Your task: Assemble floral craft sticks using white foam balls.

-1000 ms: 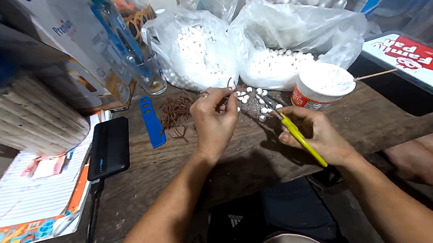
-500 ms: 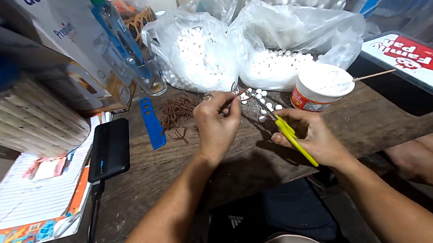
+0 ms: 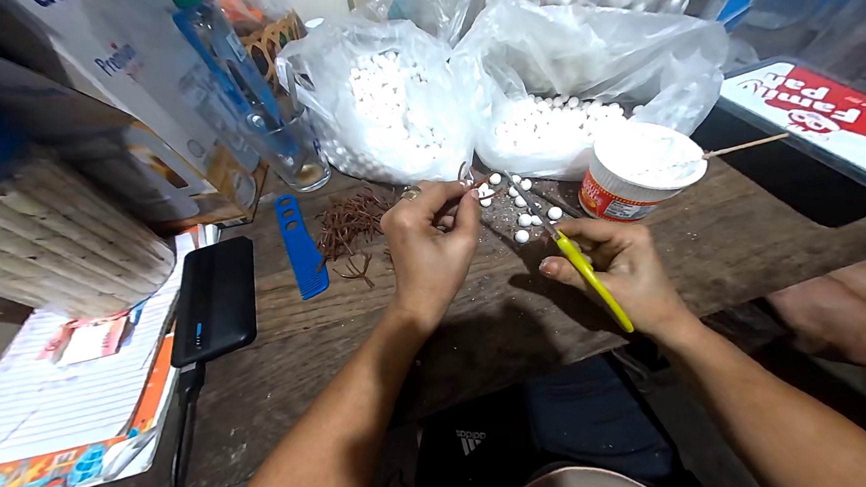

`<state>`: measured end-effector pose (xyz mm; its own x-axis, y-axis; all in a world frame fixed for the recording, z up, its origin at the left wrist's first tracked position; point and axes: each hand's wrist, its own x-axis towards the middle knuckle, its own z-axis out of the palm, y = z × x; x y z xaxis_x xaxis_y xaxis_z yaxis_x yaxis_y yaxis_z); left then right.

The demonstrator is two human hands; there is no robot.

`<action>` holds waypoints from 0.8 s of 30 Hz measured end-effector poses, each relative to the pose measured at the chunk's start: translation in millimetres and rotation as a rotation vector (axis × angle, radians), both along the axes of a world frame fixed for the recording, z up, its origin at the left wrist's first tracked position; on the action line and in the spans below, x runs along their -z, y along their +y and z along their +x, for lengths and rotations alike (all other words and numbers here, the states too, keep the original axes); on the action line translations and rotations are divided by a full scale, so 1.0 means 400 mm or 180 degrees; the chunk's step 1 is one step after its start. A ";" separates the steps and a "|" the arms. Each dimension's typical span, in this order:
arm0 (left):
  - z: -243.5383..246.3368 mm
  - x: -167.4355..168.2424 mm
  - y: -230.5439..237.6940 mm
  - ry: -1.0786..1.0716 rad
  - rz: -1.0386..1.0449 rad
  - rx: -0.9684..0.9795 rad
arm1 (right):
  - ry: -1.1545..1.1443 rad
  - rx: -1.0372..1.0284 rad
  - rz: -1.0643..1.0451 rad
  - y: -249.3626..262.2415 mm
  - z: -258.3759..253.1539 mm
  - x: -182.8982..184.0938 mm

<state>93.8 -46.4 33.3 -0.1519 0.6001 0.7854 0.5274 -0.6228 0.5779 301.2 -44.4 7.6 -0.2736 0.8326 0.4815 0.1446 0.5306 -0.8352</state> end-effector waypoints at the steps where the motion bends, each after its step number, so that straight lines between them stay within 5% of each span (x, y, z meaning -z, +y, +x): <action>1: -0.001 -0.002 -0.002 -0.0013 -0.0042 0.0026 | -0.0115 0.0093 -0.0015 0.003 0.004 -0.004; 7: 0.004 -0.002 -0.001 -0.0183 -0.0109 0.0145 | -0.1059 0.0454 -0.0256 0.006 0.016 -0.036; 24: 0.012 -0.006 -0.009 -0.0110 -0.0134 0.0192 | -0.0897 0.0341 -0.0040 0.007 0.009 -0.029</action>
